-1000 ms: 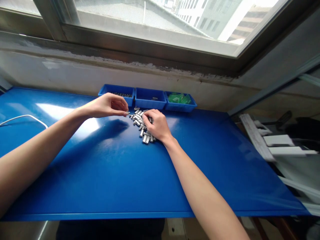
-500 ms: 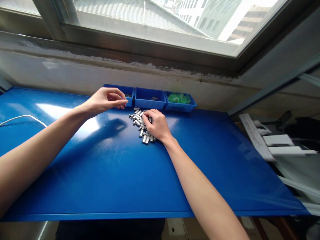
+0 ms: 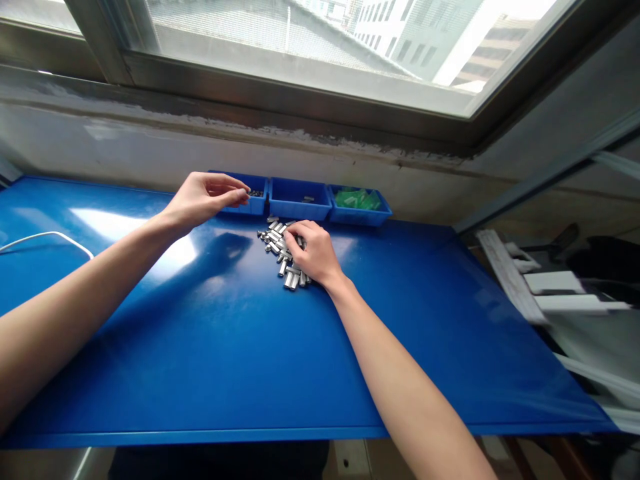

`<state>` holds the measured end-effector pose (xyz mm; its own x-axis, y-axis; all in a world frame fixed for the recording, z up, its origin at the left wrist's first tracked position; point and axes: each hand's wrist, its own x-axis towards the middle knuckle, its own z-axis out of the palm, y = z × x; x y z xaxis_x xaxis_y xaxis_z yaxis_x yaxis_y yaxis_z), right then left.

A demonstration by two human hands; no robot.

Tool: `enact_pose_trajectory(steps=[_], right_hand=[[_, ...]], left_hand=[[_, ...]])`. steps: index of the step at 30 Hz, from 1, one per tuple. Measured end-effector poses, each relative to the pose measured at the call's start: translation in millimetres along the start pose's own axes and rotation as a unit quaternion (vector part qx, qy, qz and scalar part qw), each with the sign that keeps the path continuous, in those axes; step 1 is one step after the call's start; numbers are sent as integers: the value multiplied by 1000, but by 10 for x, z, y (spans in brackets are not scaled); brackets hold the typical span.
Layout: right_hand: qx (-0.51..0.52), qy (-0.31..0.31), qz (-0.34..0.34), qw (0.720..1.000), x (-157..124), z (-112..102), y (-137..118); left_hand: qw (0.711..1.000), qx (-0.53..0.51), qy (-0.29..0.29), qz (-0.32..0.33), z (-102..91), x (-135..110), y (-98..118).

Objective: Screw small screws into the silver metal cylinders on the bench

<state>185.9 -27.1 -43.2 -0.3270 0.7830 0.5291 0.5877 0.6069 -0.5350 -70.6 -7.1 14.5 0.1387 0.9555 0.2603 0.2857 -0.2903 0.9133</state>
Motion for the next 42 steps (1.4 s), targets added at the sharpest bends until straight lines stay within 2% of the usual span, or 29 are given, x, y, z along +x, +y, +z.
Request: enact_pose_trajectory(steps=[3,8,18,22,28,36,42], right_hand=[[1,1,-2,1000,3,-3,-12],[-4,0,-1,1000,2,-8,-28],[1,0,-3,1000,0,-1,-9],[1,2,-4,1000,2,0,-22],[1,1,0,1000,3,1,-24],[3,1,3,1000,2,0,-12],[1,2,-2,1000,-2,2,-4]], left_hand=[[991,98,-76,53,39,-14,-24],[952,226,-163,129,78,-37,-128],[917,290,-182,203,156,-53,-253],[924,293,-169,178,146,-61,-244],[960,209,-145,119,142,-71,-170],[971,54,-231,43,166,-74,-58],[976,-27,-215,-4,124,-68,-66]])
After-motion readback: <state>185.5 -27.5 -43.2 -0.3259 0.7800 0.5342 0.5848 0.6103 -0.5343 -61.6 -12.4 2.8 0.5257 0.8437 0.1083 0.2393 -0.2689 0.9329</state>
